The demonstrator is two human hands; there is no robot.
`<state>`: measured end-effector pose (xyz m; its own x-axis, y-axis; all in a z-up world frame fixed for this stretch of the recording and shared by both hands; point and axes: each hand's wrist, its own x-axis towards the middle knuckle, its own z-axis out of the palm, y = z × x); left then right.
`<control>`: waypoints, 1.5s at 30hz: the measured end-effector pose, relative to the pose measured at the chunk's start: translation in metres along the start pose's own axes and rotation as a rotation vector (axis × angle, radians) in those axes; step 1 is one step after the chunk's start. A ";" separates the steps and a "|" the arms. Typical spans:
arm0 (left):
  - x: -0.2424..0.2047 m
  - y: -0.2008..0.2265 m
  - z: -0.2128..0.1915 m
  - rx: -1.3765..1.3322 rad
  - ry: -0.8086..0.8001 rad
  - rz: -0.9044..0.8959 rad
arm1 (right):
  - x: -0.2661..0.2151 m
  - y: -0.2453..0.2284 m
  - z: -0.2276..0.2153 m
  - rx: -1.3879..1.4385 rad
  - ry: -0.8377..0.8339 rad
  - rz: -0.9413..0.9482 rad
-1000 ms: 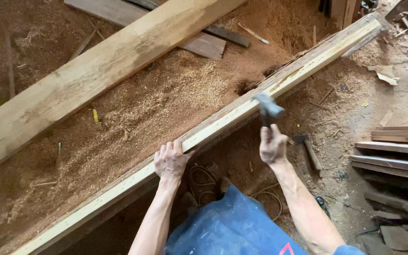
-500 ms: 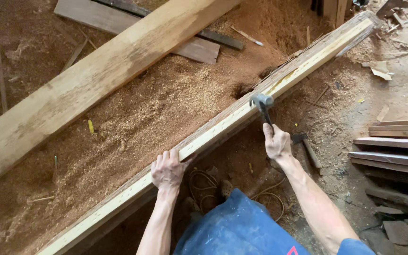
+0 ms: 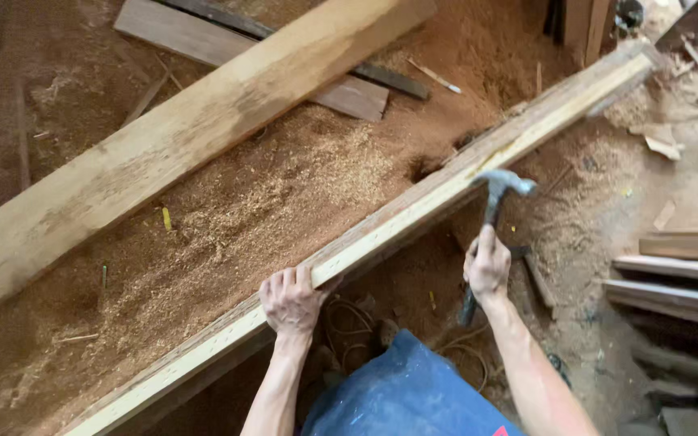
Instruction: The person uses a hammer to repeatedly strike a long wooden plank resting on a workbench, adjusting its position and flipping it over during the process. The person briefly picks up a separate wooden board and places it back before continuing to hammer the plank.
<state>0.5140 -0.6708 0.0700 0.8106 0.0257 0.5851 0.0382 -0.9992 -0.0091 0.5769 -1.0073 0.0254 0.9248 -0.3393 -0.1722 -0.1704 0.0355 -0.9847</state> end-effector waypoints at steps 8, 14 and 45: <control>-0.022 -0.021 0.008 -0.036 -0.268 -0.118 | -0.037 0.079 -0.007 0.238 0.053 0.184; 0.039 0.006 -0.031 -0.176 -0.614 -0.204 | -0.035 0.114 0.022 0.246 -0.076 0.275; 0.113 -0.238 -0.193 -1.312 0.662 -1.116 | -0.195 -0.204 0.314 0.143 -0.455 -0.419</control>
<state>0.4834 -0.4355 0.2944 0.3841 0.9212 0.0619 -0.3563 0.0860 0.9304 0.5383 -0.6532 0.2518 0.9606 0.0812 0.2660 0.2552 0.1226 -0.9591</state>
